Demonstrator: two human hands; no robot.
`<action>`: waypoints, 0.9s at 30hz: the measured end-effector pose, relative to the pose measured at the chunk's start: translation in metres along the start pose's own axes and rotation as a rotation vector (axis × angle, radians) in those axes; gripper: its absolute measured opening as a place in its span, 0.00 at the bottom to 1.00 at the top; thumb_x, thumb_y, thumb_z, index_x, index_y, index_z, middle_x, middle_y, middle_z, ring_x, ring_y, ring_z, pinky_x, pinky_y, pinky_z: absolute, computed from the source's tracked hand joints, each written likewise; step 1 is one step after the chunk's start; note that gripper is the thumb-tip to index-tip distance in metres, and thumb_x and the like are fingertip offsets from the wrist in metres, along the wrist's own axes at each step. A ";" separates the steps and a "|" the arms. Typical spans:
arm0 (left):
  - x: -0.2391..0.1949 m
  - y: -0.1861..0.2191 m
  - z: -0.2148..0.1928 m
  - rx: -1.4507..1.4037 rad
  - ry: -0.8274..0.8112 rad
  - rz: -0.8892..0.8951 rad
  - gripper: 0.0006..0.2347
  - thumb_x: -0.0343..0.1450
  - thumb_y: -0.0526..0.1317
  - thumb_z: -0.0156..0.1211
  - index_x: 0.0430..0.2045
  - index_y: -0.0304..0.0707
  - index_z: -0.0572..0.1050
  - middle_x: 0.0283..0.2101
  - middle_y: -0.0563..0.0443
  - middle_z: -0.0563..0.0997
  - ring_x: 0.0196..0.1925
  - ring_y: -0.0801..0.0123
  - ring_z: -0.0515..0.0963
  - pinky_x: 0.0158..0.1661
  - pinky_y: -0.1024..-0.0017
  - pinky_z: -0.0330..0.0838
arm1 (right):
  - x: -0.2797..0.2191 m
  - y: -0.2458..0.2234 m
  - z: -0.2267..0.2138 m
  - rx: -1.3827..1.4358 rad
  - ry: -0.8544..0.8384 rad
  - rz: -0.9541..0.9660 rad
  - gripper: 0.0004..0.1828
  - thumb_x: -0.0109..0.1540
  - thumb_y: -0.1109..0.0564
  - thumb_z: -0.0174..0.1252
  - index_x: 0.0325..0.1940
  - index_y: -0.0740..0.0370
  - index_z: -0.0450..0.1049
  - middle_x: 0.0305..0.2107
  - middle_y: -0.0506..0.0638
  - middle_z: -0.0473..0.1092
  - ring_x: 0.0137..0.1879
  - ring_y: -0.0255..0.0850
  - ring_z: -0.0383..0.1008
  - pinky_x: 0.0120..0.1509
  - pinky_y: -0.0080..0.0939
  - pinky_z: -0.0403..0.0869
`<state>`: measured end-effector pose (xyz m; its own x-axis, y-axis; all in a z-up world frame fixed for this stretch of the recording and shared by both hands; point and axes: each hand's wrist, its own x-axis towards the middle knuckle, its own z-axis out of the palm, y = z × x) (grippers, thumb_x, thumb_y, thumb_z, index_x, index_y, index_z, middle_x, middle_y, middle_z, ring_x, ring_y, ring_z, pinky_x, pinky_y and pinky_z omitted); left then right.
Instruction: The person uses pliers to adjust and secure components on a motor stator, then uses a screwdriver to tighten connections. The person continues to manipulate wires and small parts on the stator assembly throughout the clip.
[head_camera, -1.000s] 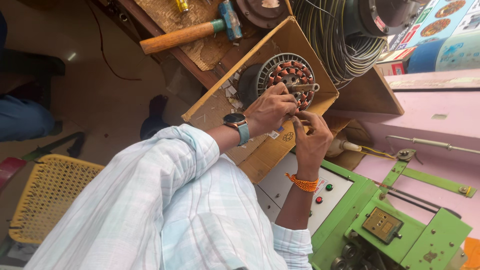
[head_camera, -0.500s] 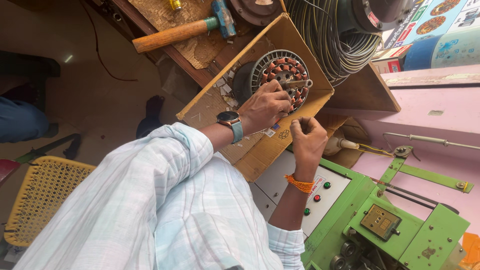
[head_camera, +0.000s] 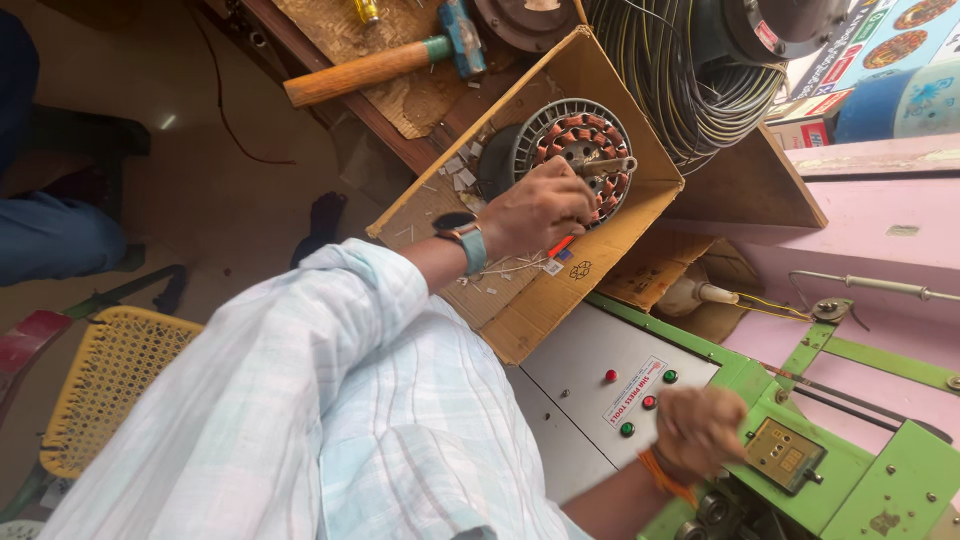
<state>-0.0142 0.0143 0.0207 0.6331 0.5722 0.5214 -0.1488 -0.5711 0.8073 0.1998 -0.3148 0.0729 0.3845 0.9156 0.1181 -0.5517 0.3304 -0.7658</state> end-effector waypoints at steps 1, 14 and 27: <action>0.002 0.000 -0.006 -0.071 -0.014 0.020 0.13 0.65 0.41 0.71 0.39 0.37 0.78 0.45 0.50 0.79 0.52 0.59 0.73 0.55 0.62 0.68 | -0.013 -0.016 -0.009 -0.001 -0.046 -0.008 0.03 0.62 0.56 0.61 0.36 0.55 0.74 0.16 0.38 0.65 0.23 0.28 0.60 0.33 0.33 0.64; 0.060 -0.040 -0.036 0.147 -0.296 -0.324 0.12 0.66 0.40 0.71 0.43 0.49 0.81 0.44 0.48 0.77 0.53 0.50 0.73 0.53 0.56 0.68 | 0.008 0.002 0.031 0.002 0.452 -0.119 0.14 0.75 0.48 0.61 0.42 0.58 0.68 0.28 0.43 0.64 0.34 0.30 0.61 0.47 0.34 0.65; 0.058 -0.053 -0.048 0.148 -0.455 -0.198 0.15 0.59 0.34 0.72 0.39 0.49 0.83 0.45 0.48 0.76 0.54 0.50 0.71 0.55 0.58 0.67 | -0.016 0.000 0.022 0.000 0.579 -0.157 0.11 0.75 0.51 0.60 0.45 0.58 0.71 0.28 0.42 0.64 0.35 0.32 0.61 0.47 0.35 0.66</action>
<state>-0.0056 0.1060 0.0216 0.9093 0.3827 0.1632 0.0953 -0.5734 0.8137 0.1772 -0.3241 0.0851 0.8023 0.5818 -0.1338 -0.4558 0.4521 -0.7667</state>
